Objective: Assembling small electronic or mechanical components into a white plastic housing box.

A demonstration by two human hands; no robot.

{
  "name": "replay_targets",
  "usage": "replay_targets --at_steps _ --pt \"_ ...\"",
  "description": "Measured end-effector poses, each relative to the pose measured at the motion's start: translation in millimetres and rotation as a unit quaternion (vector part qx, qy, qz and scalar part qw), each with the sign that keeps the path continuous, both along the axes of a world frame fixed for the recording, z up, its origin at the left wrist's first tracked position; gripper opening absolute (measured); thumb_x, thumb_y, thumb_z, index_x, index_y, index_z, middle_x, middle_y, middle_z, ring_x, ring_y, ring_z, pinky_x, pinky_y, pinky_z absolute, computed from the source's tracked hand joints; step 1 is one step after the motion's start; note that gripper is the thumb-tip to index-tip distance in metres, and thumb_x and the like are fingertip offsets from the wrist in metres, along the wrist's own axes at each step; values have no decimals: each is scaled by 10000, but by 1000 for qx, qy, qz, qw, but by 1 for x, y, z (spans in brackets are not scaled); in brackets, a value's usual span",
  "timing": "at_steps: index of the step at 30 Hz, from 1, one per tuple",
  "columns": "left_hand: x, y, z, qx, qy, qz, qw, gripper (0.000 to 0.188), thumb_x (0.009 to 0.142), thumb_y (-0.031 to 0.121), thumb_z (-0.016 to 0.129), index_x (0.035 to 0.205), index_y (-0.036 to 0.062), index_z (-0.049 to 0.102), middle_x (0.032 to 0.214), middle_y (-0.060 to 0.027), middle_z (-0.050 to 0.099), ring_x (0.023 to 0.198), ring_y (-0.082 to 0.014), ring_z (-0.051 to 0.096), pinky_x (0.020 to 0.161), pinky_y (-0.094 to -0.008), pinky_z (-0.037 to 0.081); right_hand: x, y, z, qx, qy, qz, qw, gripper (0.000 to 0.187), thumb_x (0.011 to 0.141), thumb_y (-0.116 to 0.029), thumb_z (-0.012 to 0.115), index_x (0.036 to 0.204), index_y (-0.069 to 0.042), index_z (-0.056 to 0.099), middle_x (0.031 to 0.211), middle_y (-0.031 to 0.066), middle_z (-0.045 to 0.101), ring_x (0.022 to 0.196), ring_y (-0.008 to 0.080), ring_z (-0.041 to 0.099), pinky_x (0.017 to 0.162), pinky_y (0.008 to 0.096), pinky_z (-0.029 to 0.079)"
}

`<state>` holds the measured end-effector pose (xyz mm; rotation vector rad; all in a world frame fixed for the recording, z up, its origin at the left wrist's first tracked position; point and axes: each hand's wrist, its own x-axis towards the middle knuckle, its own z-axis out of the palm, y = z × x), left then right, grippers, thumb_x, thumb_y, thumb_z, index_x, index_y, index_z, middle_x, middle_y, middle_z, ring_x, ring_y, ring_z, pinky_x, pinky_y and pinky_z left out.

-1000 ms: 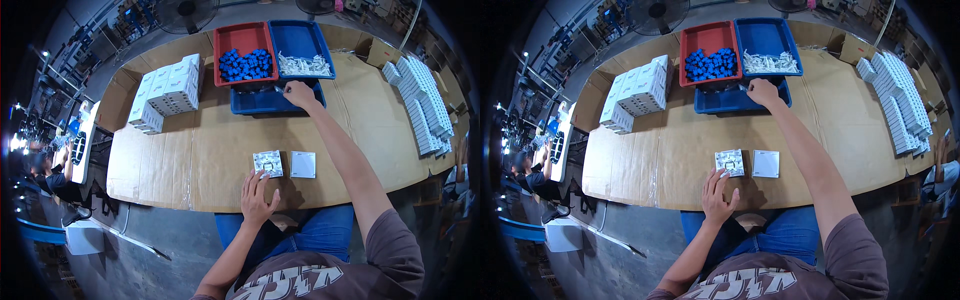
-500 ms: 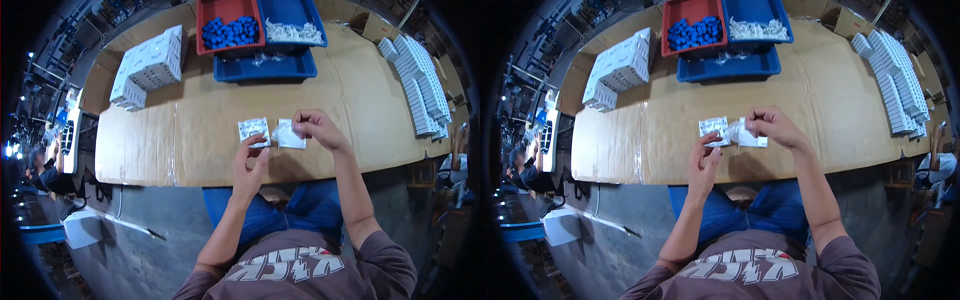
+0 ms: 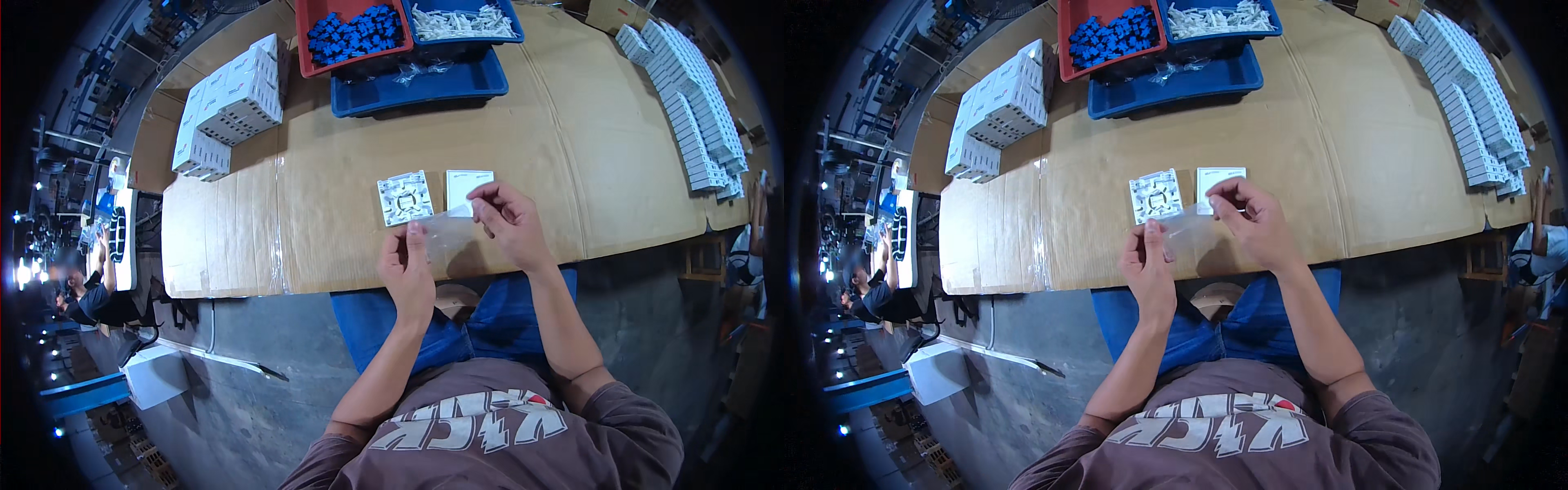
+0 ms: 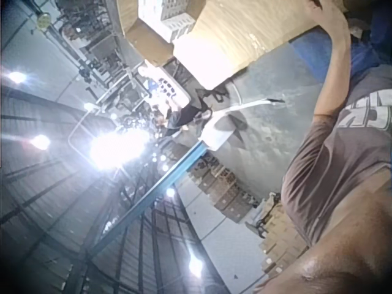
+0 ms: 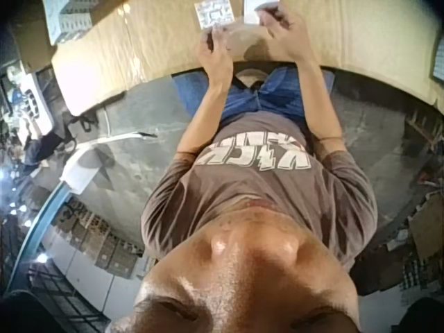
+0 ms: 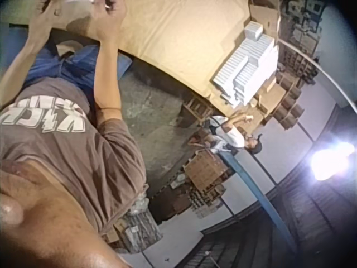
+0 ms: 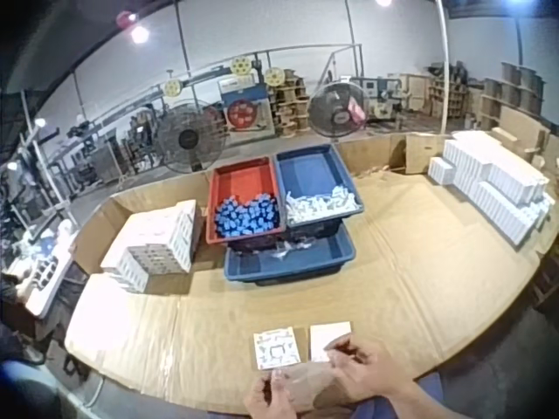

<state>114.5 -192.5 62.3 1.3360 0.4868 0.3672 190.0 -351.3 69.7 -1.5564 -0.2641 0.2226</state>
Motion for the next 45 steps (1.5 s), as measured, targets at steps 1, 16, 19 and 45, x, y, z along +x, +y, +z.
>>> replay_targets --at_steps 1,16,19,45 --pt "0 -1 0 7 -15 35 999 267 1095 248 600 941 38 659 734 59 538 653 -18 434 588 -217 355 0 1 3 52 52 -1 997 160 1024 -151 677 1072 -7 727 833 -4 698 705 40 557 628 231 454" --pt "-3 -5 -4 -27 -32 32 999 288 1100 293 585 960 43 615 847 21 601 637 -30 431 543 -220 329 -27 40 1 79 33 -90 992 263 1079 -207 615 1107 14 755 713 -19 611 588 44 534 533 223 451" --pt "-4 5 -10 -107 -35 1 994 295 1092 304 599 986 32 636 867 6 623 649 -42 465 566 -222 368 -18 30 -1 96 50 -150 983 235 1063 -210 645 1137 -14 752 696 -53 583 567 16 495 501 198 392" --pt "-7 14 -11 -183 94 -49 977 123 1017 168 675 1067 57 695 900 -12 680 734 -77 613 658 -262 522 -12 19 -5 -86 -149 -169 971 224 995 -81 694 1210 -18 682 920 48 664 727 88 576 627 241 454"
